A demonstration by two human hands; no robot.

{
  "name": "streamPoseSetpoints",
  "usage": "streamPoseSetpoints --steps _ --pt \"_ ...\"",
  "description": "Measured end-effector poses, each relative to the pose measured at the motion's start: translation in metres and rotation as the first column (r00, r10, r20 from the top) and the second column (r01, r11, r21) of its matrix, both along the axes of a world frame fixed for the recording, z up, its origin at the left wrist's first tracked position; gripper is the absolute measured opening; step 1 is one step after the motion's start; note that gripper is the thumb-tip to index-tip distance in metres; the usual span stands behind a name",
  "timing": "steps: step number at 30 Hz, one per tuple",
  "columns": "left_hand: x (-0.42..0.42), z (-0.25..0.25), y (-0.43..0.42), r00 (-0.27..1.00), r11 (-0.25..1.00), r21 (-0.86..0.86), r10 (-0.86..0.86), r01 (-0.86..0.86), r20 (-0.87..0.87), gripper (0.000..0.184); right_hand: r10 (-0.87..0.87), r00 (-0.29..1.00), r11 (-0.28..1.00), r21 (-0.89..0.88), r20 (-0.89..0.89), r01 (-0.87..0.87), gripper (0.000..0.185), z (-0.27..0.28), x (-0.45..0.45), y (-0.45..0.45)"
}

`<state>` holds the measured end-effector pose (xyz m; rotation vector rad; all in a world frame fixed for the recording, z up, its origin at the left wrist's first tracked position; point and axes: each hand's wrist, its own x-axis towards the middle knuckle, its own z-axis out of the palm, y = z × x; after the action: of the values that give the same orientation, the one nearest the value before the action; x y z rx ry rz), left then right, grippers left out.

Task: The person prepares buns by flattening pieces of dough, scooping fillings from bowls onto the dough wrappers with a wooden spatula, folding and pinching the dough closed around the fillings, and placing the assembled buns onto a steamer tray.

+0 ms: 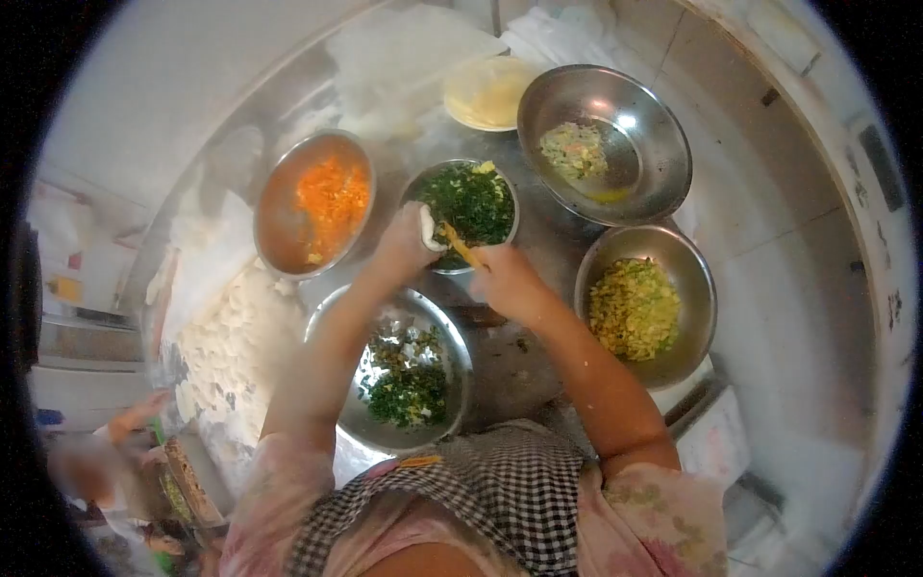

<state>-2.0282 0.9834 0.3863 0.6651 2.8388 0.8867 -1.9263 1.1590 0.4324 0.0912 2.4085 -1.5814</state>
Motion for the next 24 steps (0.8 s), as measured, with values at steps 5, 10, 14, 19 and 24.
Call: streamPoseSetpoints --steps 5,10,14,19,24 --pt "-0.003 0.009 0.002 0.994 0.995 0.101 0.000 0.011 -0.108 0.076 0.139 0.961 0.962 0.263 -0.238 -0.074 0.030 0.005 -0.004 -0.013" --pt "-0.007 0.020 0.007 0.978 0.980 0.200 0.054 -0.012 -0.203 0.065 0.276 0.880 0.836 0.548 -0.387 -0.021 0.039 0.014 -0.006 -0.012" --pt "-0.016 0.022 -0.003 0.997 0.885 0.466 0.039 -0.006 -0.063 0.056 0.360 0.855 0.790 0.609 -0.373 -0.068 0.037 0.028 -0.023 0.024" --pt "-0.001 0.032 -0.004 0.797 0.264 0.839 -0.275 -0.476 0.538 0.053 -0.103 0.958 0.991 -0.105 -0.267 0.077 0.035 0.006 -0.030 0.024" --pt "0.028 0.042 0.013 0.740 0.055 0.846 -0.457 -0.531 0.494 0.063 -0.190 0.975 0.630 -0.747 0.116 0.212 0.040 0.005 -0.031 -0.018"
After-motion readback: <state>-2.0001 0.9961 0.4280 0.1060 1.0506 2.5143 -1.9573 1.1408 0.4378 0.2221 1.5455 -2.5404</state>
